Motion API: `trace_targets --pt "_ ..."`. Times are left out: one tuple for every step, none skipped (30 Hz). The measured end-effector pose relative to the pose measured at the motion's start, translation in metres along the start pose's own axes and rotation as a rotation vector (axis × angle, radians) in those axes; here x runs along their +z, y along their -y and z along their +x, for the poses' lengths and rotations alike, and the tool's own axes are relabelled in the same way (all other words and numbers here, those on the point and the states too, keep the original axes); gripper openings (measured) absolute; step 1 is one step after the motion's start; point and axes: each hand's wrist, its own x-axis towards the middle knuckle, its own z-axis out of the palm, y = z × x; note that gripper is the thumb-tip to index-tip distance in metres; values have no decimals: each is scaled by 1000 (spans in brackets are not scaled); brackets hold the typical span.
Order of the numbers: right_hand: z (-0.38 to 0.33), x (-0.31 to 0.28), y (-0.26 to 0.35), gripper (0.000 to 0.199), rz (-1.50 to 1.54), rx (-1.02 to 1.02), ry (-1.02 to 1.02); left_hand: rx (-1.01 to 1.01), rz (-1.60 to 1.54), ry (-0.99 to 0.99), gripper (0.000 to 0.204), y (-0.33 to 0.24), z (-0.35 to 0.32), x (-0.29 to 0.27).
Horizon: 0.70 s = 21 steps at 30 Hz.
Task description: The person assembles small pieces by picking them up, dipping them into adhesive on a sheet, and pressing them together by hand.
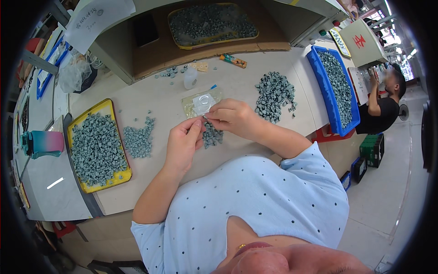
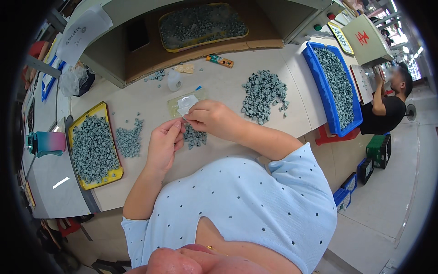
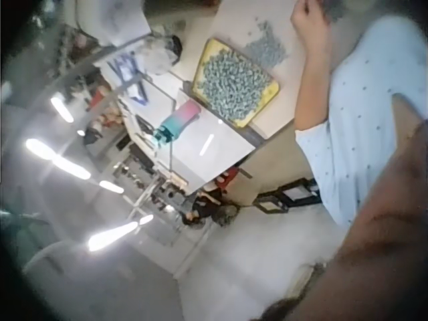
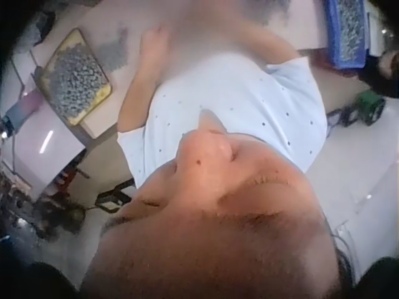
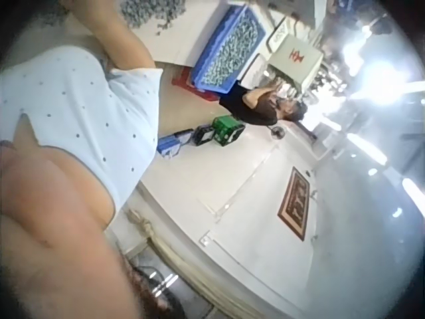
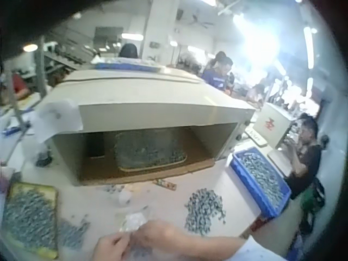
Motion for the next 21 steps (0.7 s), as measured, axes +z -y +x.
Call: trace_targets --pt "2 -3 -1 18 -65 -45 -1 0 0 0 19 -1 -1 1" --pt "3 -5 -4 19 -130 -90 -2 40 7 -19 19 -2 -1 2" --pt "5 -7 -7 19 -130 -90 -2 80 14 -39 20 -3 -1 3" --pt "6 -9 -11 21 -208 -131 8 80 14 -39 20 -4 -1 3" --pt "7 -10 -14 24 -286 -172 17 78 34 -62 20 -5 -1 1" --pt "7 -11 -17 24 -287 -171 17 75 55 -84 21 -5 -1 0" --pt "5 -11 -19 24 -328 -191 40 75 55 -83 21 -6 -1 -1" --pt "4 -10 -21 25 -369 -210 62 53 41 -80 22 -7 -1 -1" --pt "4 -11 -21 25 -368 -210 63 32 27 -77 22 -8 -1 -2" --pt "4 -11 -21 26 -392 -214 93 33 26 -77 22 -7 -1 -3" --pt "4 -11 -21 27 -416 -218 123 41 34 -72 23 -6 0 -4" --pt "4 -11 -21 27 -416 -219 123 49 43 -66 24 -5 0 -5" --pt "4 -10 -21 28 -427 -222 133 50 42 -66 24 -5 0 -6" --pt "4 -10 -21 29 -437 -226 142 53 46 -56 25 -5 -1 -6" --pt "4 -9 -20 29 -437 -227 143 57 50 -47 26 -5 -1 -6" --pt "5 -9 -19 30 -453 -233 144 57 49 -48 26 -6 -2 -5" --pt "5 -8 -19 30 -469 -238 145 77 49 -61 23 -8 -4 -1" --pt "6 -9 -18 30 -469 -239 145 98 49 -74 21 -9 -5 0" --pt "7 -9 -18 29 -432 -232 134 99 49 -75 21 -9 -5 0" --pt "7 -9 -18 28 -396 -226 124 100 54 -85 18 -10 -5 -1" --pt "7 -7 -17 28 -396 -226 123 101 59 -93 16 -9 -5 -2"
